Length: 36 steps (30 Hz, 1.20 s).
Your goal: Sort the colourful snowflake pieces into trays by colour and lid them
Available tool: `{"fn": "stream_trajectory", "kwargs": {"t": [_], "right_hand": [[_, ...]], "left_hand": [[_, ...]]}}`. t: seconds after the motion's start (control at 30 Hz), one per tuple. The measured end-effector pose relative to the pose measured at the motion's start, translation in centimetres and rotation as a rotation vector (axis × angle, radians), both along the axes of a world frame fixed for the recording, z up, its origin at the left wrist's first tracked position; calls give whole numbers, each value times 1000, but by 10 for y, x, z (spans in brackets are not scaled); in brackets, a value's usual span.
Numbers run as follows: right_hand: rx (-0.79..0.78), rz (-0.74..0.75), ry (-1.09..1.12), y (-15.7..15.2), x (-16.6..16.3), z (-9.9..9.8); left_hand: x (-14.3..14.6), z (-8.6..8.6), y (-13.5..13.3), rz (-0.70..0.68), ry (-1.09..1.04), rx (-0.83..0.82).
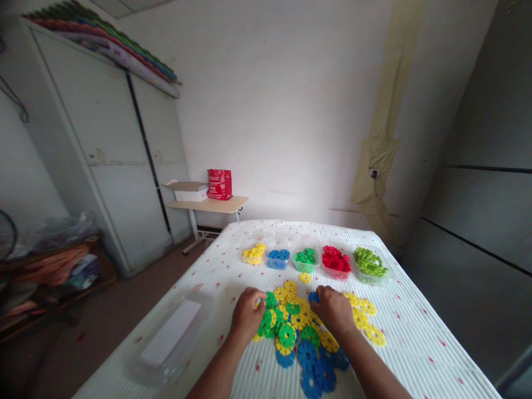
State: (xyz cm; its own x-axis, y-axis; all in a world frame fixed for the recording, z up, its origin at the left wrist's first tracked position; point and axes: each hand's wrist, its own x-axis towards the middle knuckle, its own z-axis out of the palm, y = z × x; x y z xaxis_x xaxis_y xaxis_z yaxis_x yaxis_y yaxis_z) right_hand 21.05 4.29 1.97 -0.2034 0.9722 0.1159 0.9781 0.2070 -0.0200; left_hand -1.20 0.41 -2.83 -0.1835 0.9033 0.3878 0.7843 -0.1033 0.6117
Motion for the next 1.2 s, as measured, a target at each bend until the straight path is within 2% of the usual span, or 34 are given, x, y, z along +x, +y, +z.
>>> {"fn": "stream_trajectory", "kwargs": {"t": [0.17, 0.47, 0.7, 0.87, 1.2], "right_hand": [[22, 5, -75, 0, -6, -6], [6, -13, -75, 6, -9, -10], [-87, -37, 52, 10, -3, -7], [-132, -2, 18, 12, -2, -5], [-65, 3, -14, 11, -11, 2]], "left_hand": [[0, 1, -1, 7, -19, 3], [1, 2, -1, 6, -13, -10], [0, 0, 0, 0, -33, 32], [0, 0, 0, 0, -45, 24], [0, 2, -1, -1, -40, 23]]}}
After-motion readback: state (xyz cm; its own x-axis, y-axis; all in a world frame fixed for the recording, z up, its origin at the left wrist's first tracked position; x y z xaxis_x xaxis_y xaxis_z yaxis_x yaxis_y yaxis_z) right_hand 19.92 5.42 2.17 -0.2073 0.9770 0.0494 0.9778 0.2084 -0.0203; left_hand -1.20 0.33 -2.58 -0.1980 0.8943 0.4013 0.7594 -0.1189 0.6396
